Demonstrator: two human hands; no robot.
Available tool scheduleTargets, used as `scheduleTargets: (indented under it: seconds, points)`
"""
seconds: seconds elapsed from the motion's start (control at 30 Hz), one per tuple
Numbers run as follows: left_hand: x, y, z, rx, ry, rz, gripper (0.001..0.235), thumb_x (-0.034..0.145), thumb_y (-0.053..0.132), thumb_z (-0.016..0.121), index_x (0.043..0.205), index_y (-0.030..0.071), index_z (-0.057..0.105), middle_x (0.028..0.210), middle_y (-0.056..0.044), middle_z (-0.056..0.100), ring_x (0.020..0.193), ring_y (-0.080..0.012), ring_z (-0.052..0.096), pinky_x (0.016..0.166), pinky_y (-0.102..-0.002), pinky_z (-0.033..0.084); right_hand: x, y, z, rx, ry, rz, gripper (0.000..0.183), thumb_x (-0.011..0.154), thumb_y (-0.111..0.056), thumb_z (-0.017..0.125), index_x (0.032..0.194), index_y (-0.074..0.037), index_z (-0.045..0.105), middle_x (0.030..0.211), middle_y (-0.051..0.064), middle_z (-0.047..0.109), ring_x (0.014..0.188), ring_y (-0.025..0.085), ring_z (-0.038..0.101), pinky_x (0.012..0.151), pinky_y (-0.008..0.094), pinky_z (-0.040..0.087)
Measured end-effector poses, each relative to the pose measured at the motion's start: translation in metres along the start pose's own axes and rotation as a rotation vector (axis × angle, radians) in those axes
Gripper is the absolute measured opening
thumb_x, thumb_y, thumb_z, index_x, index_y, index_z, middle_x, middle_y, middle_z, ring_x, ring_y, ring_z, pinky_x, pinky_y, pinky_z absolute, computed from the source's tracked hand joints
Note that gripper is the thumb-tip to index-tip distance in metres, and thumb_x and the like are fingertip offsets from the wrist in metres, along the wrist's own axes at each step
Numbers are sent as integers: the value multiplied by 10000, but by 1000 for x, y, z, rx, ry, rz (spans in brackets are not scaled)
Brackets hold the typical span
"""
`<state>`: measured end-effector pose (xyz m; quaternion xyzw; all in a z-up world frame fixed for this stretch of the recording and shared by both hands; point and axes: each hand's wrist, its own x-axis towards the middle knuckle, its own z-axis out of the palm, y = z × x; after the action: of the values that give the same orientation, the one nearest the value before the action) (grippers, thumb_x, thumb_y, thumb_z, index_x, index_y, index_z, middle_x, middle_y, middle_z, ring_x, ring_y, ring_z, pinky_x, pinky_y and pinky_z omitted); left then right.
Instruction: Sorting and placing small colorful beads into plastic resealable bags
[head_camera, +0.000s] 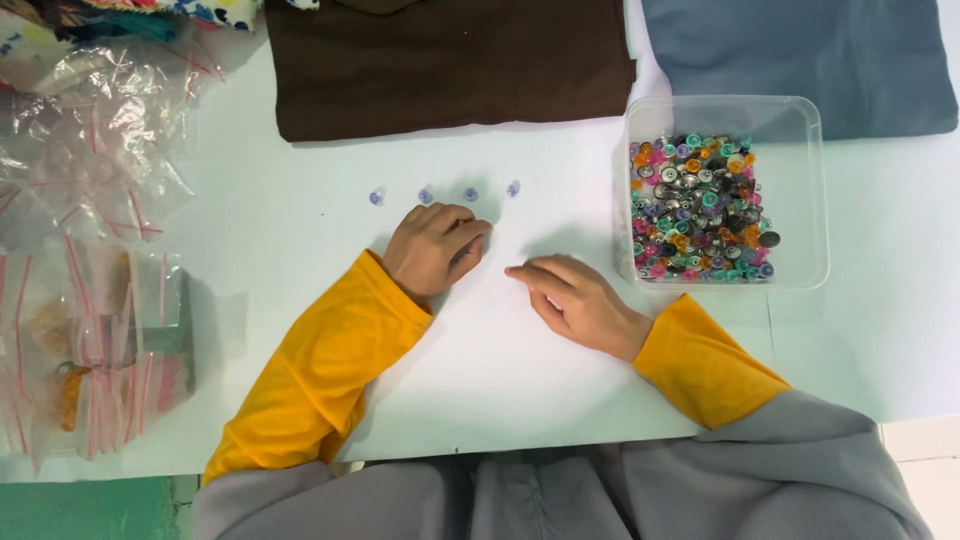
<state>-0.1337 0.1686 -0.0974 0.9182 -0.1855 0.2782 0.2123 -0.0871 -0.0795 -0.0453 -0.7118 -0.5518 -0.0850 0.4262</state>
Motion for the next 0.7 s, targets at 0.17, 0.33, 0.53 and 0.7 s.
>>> scheduleTargets:
  seconds: [0.17, 0.33, 0.53, 0.7]
  points:
    - [1, 1, 10, 169, 15, -56, 209, 944, 177, 649, 1113, 64, 697, 905, -87, 675, 809, -225, 669, 712, -322, 519, 19, 23, 23, -185, 119, 48, 224, 913, 6, 677, 1105, -72, 761, 1031, 71, 754, 858, 241, 717, 801, 359, 561]
    - [3, 2, 13, 232, 43, -55, 147, 941, 169, 689, 1042, 62, 690, 866, -82, 681, 760, -211, 679, 702, -293, 542, 33, 40, 28, -298, 142, 72, 116, 955, -80, 720, 1063, -105, 755, 1023, 13, 767, 891, 195, 722, 840, 343, 540]
    - [6, 2, 12, 205, 76, -101, 117, 946, 144, 704, 1031, 67, 723, 1073, -113, 636, 871, -243, 659, 742, -346, 541, 34, 48, 30, -373, 95, 134, 99, 914, -83, 762, 1004, -118, 739, 1166, 35, 665, 1011, 254, 661, 870, 404, 524]
    - [8, 7, 11, 230, 11, -125, 170, 958, 58, 696, 1120, 10, 717, 1194, -216, 659, 1056, -318, 693, 927, -379, 563, 39, 44, 29, -332, 59, 195, 150, 946, -89, 719, 1094, -112, 725, 1223, 62, 623, 1052, 275, 663, 869, 412, 527]
